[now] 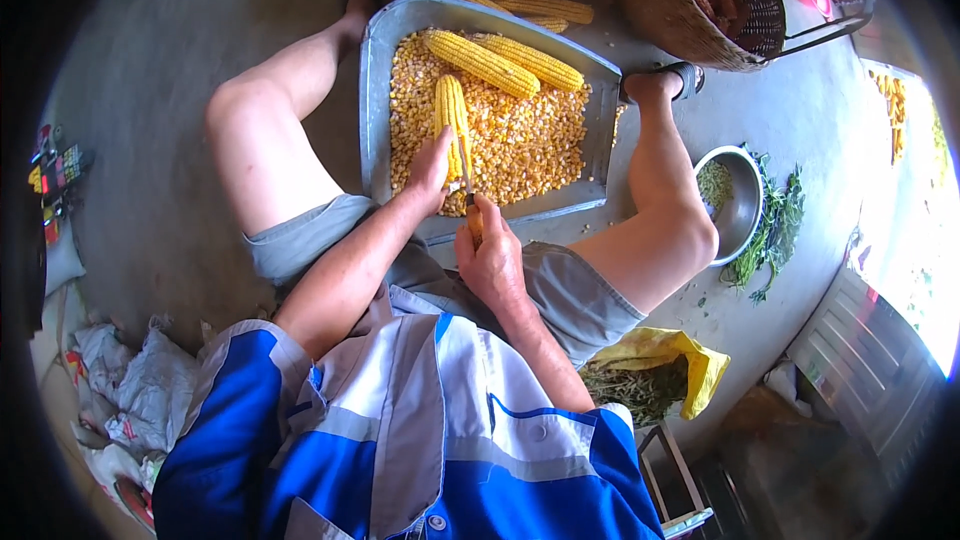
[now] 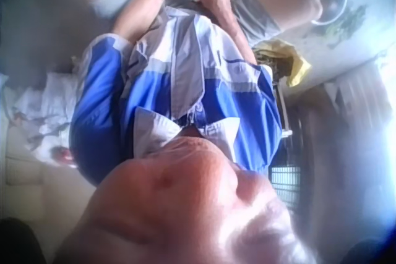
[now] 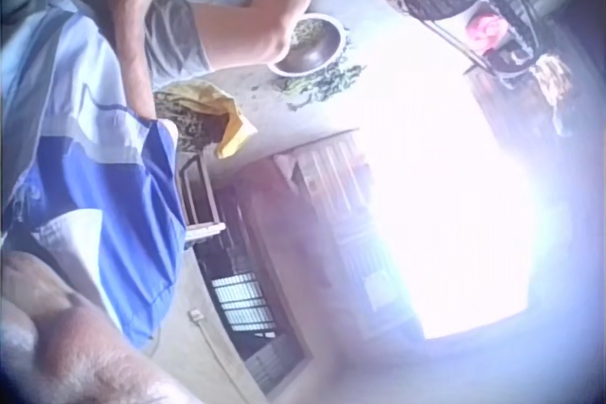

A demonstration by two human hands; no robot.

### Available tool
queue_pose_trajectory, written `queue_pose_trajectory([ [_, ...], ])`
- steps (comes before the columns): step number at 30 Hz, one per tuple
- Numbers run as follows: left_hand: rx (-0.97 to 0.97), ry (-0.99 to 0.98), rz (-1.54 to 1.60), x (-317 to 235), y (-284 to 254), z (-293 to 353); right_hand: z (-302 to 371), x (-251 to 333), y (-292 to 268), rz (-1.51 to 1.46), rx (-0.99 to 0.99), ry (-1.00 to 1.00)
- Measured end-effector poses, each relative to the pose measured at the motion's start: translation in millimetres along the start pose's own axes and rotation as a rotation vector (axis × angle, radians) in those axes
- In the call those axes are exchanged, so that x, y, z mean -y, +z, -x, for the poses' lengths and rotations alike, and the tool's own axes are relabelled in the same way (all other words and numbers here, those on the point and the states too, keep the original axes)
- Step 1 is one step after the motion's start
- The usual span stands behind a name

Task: The person removes corn kernels from corn cobs into a metal tray using a knife and by hand.

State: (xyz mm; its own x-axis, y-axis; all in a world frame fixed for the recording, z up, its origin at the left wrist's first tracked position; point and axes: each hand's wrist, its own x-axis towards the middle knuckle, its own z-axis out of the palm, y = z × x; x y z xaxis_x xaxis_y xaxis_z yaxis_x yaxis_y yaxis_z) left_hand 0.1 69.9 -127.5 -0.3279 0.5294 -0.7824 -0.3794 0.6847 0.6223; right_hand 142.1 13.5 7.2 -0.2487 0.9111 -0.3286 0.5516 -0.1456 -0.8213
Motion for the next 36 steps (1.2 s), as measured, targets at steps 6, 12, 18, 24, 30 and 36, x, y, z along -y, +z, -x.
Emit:
queue_pose_trajectory([
  [6, 0.122, -0.078, 0.264, 7.9, -10.1, -10.8, 9.1, 10.7, 4.6, 0.129, -0.036, -0.197],
  [12, 0.197, -0.146, 0.360, -20.7, -13.6, 1.0, 32.2, 22.1, -26.7, -0.837, 0.162, 0.601],
  [18, 0.265, -0.165, 0.339, -16.1, -18.7, -1.9, 36.4, 13.4, -11.8, 0.054, 0.037, -0.034],
  [24, 0.193, -0.186, 0.290, -23.4, -6.9, 2.8, 24.9, 27.8, -12.1, 0.394, 0.051, -0.015],
  [30, 0.161, -0.087, 0.369, -3.2, -7.3, -9.8, -10.8, 42.3, -7.5, 0.404, -0.025, -0.098],
  [36, 0.132, -0.119, 0.440, -11.0, 0.5, -3.9, -31.9, 46.8, 1.8, 0.462, -0.040, -0.055],
])
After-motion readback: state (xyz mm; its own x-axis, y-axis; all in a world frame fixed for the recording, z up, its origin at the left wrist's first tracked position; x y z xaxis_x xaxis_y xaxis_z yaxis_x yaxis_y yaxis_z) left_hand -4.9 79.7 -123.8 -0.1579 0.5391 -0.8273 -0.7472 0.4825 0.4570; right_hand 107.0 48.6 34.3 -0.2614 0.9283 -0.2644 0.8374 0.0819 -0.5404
